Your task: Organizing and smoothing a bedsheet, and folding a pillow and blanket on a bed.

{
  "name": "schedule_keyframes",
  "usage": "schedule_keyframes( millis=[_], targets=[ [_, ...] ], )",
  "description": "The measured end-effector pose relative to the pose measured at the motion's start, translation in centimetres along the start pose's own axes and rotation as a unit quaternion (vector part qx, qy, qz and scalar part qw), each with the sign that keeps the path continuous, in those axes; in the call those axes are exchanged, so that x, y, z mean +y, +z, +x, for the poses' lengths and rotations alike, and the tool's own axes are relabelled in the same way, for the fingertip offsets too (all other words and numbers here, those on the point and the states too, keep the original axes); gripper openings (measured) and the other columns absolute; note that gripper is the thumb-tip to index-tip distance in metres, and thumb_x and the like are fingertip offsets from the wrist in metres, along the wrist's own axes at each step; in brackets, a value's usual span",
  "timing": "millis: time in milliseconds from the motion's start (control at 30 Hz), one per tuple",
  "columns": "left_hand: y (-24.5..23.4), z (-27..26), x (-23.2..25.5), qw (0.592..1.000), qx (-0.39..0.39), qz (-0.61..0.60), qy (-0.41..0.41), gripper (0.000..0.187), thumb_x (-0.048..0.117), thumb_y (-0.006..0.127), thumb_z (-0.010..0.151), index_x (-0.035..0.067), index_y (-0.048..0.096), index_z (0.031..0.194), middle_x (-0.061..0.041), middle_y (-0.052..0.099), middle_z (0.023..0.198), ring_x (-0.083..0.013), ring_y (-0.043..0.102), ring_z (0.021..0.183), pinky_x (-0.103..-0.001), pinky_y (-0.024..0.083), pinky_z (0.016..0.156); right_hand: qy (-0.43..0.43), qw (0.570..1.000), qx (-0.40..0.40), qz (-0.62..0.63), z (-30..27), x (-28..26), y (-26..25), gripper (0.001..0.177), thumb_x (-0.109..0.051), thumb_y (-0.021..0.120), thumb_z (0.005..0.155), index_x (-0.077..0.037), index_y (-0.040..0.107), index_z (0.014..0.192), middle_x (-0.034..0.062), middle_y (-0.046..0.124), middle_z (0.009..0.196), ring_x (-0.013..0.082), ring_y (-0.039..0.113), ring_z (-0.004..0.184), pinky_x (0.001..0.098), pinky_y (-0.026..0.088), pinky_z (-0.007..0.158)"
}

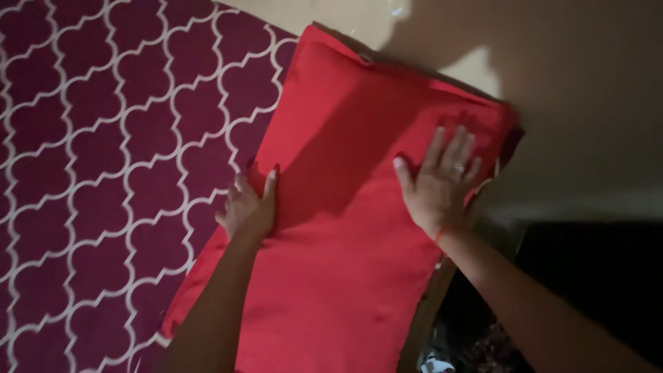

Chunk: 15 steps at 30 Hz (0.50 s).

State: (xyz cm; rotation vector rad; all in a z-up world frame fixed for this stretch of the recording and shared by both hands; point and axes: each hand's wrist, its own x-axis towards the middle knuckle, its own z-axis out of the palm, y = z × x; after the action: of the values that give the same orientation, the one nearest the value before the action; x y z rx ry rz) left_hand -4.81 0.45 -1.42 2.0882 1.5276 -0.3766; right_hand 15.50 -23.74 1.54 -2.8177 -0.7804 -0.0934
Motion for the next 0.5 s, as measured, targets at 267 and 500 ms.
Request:
schedule_keyframes(
  millis=[267,500],
  targets=[
    [8.9,2.1,-22.0,0.99,-0.06,0.117,0.045,0.081,0.064,0.029,0.098,0.023,0.026,0.168,-0.024,0.05,0.153,-0.0411,0.055,0.135,-0.055,0.045,0.111,-0.196,0.976,-0.079,-0.045,-12.7,-5.7,-3.9,0.075,-0.059,0.042,0.1,-0.017,0.026,0.161,0.0249,0.013,0.168,0.0461,0.013,0.154,0.0742,0.023,0.113],
    [-4.1,-10.1,-22.4,0.969,-0.2,0.141,0.016,0.067,0.061,0.044,0.1,0.007,0.072,0.126,-0.016,0.072,0.13,-0.0338,0.069,0.126,-0.052,0.043,0.116,-0.176,0.906,-0.365,-0.12,-19.3,-10.5,-12.3,0.092,-0.049,0.061,0.09,-0.019,0.018,0.165,0.0277,0.009,0.168,0.0495,0.025,0.147,0.0681,0.041,0.101]
  ],
)
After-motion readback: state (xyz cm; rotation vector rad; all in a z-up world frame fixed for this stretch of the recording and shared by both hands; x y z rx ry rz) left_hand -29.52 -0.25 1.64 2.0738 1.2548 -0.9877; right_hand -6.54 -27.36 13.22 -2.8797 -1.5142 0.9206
